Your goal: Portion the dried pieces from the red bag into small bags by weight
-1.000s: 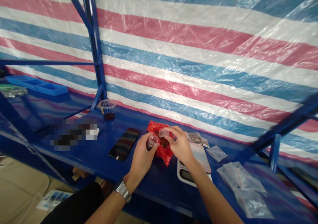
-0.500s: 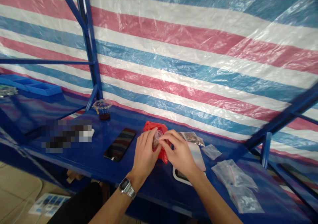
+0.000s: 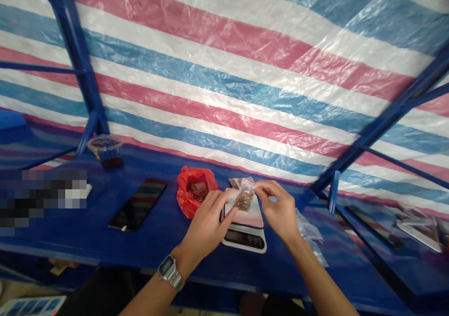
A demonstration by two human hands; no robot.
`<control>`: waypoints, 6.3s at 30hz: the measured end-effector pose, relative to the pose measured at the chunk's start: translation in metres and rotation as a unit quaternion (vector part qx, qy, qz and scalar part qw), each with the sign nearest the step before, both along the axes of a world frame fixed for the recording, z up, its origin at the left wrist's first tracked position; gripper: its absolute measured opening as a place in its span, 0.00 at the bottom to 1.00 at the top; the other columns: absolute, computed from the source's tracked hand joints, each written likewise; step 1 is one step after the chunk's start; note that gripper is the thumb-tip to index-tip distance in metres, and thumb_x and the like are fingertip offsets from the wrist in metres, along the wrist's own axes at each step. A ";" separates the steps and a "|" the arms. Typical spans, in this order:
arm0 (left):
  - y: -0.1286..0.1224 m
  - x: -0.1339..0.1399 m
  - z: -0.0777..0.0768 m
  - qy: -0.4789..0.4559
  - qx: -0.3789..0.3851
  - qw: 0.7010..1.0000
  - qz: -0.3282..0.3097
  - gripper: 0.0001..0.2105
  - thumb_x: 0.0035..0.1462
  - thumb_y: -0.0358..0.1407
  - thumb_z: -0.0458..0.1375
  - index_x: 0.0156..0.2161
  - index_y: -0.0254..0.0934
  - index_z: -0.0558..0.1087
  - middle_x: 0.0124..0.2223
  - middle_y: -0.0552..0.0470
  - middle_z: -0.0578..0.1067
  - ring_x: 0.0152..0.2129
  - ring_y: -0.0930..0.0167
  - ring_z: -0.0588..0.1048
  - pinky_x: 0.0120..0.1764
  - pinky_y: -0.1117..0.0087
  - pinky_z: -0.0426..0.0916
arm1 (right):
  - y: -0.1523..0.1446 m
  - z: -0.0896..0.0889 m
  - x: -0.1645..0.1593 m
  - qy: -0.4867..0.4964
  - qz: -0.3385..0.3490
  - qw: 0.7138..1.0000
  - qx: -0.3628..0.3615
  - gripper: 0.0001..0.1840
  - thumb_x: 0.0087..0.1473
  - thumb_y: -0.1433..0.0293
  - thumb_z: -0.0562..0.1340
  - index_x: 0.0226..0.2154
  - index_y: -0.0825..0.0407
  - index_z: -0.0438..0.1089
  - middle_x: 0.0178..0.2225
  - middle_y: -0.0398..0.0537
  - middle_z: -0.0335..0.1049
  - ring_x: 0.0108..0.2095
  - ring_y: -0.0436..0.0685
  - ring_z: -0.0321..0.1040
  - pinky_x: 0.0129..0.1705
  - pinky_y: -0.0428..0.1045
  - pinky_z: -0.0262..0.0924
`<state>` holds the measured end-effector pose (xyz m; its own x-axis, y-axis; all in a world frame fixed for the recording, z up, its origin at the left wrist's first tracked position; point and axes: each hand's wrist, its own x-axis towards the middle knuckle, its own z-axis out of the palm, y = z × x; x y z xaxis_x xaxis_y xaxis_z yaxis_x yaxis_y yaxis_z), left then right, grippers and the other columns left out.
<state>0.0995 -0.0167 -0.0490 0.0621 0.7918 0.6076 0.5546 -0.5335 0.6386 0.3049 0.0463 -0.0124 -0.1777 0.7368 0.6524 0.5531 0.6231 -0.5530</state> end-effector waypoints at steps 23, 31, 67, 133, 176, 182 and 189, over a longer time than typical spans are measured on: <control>0.012 0.017 -0.002 0.045 0.045 0.998 0.023 0.14 0.71 0.33 0.48 0.39 0.39 0.76 0.40 0.48 0.76 0.44 0.63 0.70 0.50 0.59 0.67 | 0.010 -0.031 0.048 -0.106 -0.105 0.987 -0.057 0.17 0.67 0.63 0.54 0.43 0.48 0.79 0.41 0.51 0.78 0.38 0.59 0.74 0.43 0.53 0.67; 0.011 0.008 0.000 0.042 0.069 0.997 0.020 0.13 0.71 0.33 0.48 0.39 0.39 0.76 0.38 0.49 0.77 0.42 0.64 0.71 0.49 0.60 0.67 | 0.021 -0.037 0.052 -0.076 -0.143 0.982 -0.101 0.20 0.64 0.58 0.54 0.43 0.48 0.79 0.30 0.48 0.79 0.29 0.60 0.73 0.36 0.53 0.67; 0.007 0.004 -0.009 -0.165 -0.136 0.977 0.011 0.18 0.67 0.48 0.55 0.49 0.38 0.78 0.47 0.46 0.82 0.44 0.62 0.80 0.49 0.62 0.72 | -0.006 -0.008 -0.012 0.115 0.216 0.946 -0.212 0.12 0.60 0.57 0.65 0.37 0.48 0.76 0.38 0.47 0.78 0.40 0.57 0.73 0.45 0.52 0.65; 0.025 0.010 -0.006 -0.274 -0.075 0.955 0.081 0.19 0.69 0.47 0.50 0.50 0.39 0.79 0.51 0.44 0.80 0.51 0.64 0.77 0.59 0.59 0.68 | 0.048 -0.033 0.007 0.090 -0.110 0.985 -0.098 0.15 0.60 0.59 0.59 0.42 0.51 0.75 0.40 0.54 0.80 0.37 0.62 0.76 0.45 0.57 0.70; 0.003 0.025 -0.010 0.034 0.042 0.998 0.021 0.28 0.60 0.36 0.63 0.64 0.42 0.63 0.61 0.42 0.71 0.59 0.57 0.69 0.62 0.52 0.64 | -0.028 0.004 -0.033 0.108 0.157 0.972 -0.137 0.14 0.59 0.68 0.61 0.47 0.48 0.75 0.32 0.43 0.76 0.33 0.53 0.74 0.38 0.48 0.69; 0.005 0.012 -0.004 -0.038 0.064 0.995 0.060 0.17 0.58 0.28 0.59 0.52 0.39 0.71 0.51 0.45 0.76 0.49 0.62 0.76 0.51 0.61 0.72 | -0.043 0.009 -0.064 0.058 0.127 0.988 -0.066 0.19 0.54 0.76 0.59 0.48 0.49 0.74 0.35 0.44 0.75 0.33 0.52 0.71 0.37 0.47 0.67; -0.009 -0.028 0.011 0.165 0.141 0.967 0.130 0.16 0.61 0.35 0.63 0.54 0.38 0.74 0.47 0.45 0.80 0.47 0.59 0.74 0.50 0.58 0.68 | -0.043 0.013 -0.076 0.096 0.131 0.984 -0.079 0.21 0.51 0.77 0.61 0.48 0.50 0.73 0.31 0.40 0.73 0.31 0.51 0.71 0.38 0.47 0.67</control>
